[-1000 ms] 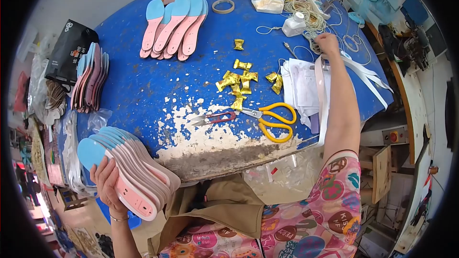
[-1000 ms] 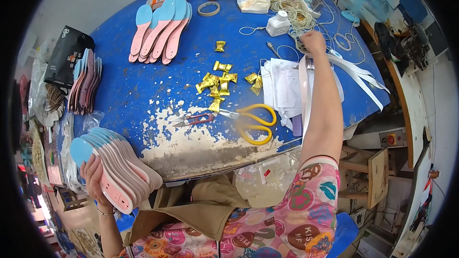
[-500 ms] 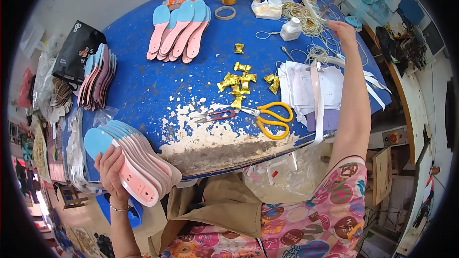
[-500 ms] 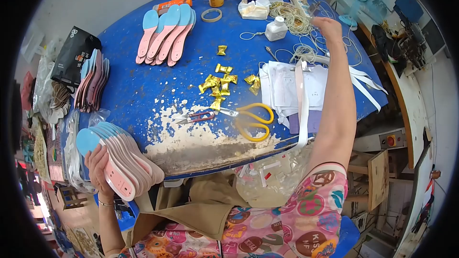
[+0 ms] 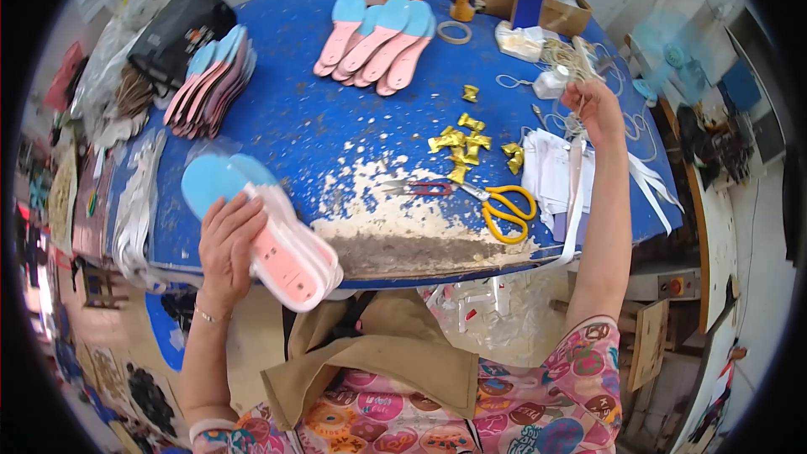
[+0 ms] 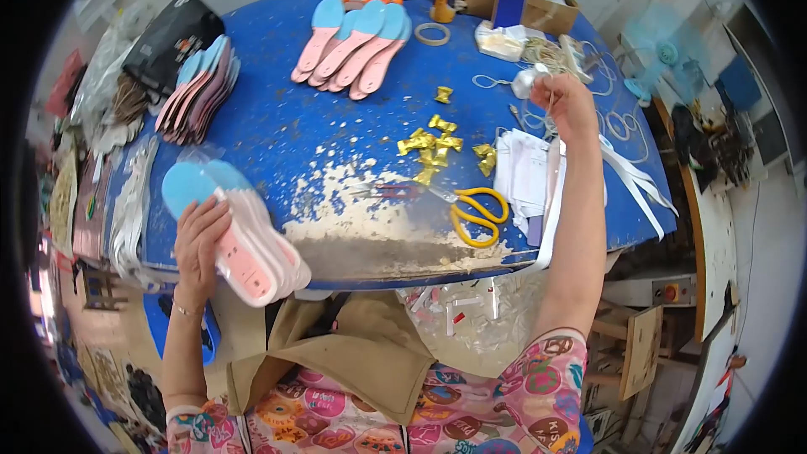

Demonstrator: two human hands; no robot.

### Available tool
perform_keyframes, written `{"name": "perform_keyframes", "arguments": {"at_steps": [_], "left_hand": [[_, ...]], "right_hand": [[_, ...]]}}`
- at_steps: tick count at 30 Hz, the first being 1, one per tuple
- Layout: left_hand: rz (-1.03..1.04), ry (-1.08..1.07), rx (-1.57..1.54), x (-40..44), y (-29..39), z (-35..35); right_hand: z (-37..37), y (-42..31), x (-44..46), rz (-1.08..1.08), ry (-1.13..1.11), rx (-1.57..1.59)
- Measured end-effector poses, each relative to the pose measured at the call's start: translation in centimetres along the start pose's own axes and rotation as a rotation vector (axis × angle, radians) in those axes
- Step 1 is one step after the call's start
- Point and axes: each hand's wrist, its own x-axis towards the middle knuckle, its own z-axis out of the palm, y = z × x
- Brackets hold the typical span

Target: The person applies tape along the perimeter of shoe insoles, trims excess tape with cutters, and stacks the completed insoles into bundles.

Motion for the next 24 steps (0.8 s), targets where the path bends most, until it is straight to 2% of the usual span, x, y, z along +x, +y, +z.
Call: {"name": "perform_keyframes", "arguments": {"at_steps": [3,5,7,11,15,20,24], "left_hand": [[0.011,-0.072,0.035,0.1,-0.2,-0.6],[0.006,-0.066,-0.019,-0.2,-0.7,-0.3],[-0.023,-0.126,-0.034,-0.3,-0.7,-0.7],[-0.043,-0.139,-0.083,-0.8,-1.0,-0.8],[0.039,-0.172,-0.067,-1.1,-1.6,-1.0],[0.056,-0.302,-0.053,-0.8,-1.8,-1.9],[-0.004,-0.284,-0.159,-1.2,-1.9,-1.6]], "right_hand": [[4.5,1.5,-3.9,0.097,-0.148,-0.008],[8.2,2.0,-6.8,0.184,-0.199,-0.174],[12.9,1.9,-10.1,0.243,-0.300,-0.169],[21.2,0.9,-15.3,0.295,-0.584,-0.225],[27.9,-0.2,-18.8,0.385,-0.807,-0.251],[32.2,1.0,-20.0,0.503,-0.857,-0.254],[32.0,2.0,-20.0,0.609,-0.861,-0.182]]}}
